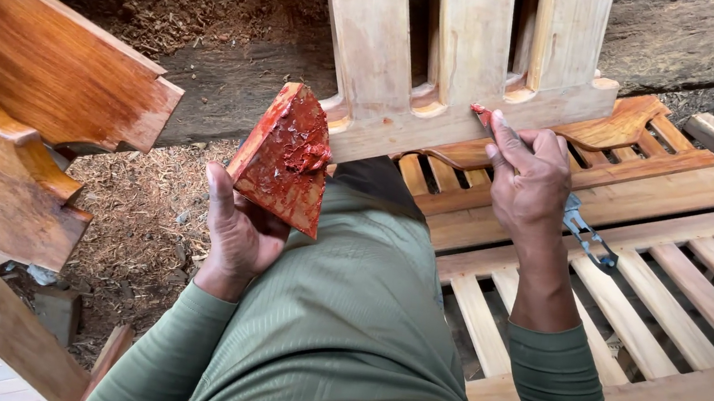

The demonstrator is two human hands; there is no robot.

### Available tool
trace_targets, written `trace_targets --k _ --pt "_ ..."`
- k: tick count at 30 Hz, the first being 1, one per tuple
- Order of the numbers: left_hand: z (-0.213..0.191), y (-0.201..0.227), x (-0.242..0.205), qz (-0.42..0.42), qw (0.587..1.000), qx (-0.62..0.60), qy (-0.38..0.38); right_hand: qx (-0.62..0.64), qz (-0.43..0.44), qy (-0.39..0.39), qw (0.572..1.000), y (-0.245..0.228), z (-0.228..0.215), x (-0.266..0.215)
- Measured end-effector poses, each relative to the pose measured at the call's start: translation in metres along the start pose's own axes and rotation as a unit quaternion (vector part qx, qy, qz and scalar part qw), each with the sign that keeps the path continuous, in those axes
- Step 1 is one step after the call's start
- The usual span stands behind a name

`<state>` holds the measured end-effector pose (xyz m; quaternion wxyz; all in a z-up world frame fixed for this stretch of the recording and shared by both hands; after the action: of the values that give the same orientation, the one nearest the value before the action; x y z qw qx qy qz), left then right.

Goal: The person applies a red paste-like substance to a wooden chair backrest using a small metal spatula. They scoop the substance from a wooden block held in their left hand and spread it into the carved grooves and edges of the chair back.

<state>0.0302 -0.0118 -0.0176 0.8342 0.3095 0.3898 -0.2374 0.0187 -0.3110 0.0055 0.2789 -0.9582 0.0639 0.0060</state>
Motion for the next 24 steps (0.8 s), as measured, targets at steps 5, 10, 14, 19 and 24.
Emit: trace_targets --k 5,10,14,19,24 --pt "0.003 0.000 -0.001 -0.004 1.000 -0.005 0.010 0.000 0.018 -0.008 1.000 0.000 0.005 -0.002" --pt "0.002 -0.001 0.000 -0.009 1.000 0.002 0.015 -0.012 0.033 -0.042 0.999 0.001 0.002 0.000" --pt "0.004 -0.001 -0.001 -0.009 1.000 -0.001 0.021 -0.023 0.027 -0.065 0.997 -0.002 -0.002 0.004" --pt "0.004 -0.001 -0.002 -0.003 1.000 0.007 0.009 -0.020 0.177 -0.173 0.969 -0.026 -0.029 0.025" --pt "-0.002 -0.005 -0.001 0.009 1.000 0.009 0.009 0.180 0.248 -0.093 0.947 -0.025 -0.024 0.021"
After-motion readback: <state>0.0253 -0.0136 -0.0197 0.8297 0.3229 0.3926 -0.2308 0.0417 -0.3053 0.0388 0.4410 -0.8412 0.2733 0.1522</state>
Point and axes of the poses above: each hand's wrist, its own x-axis towards the middle knuckle, its own z-axis out of the palm, y = z × x, the point moved 4 cm from there along x, towards the middle knuckle, and after that the axes turned 6 degrees about x, right-handed, at the moved point
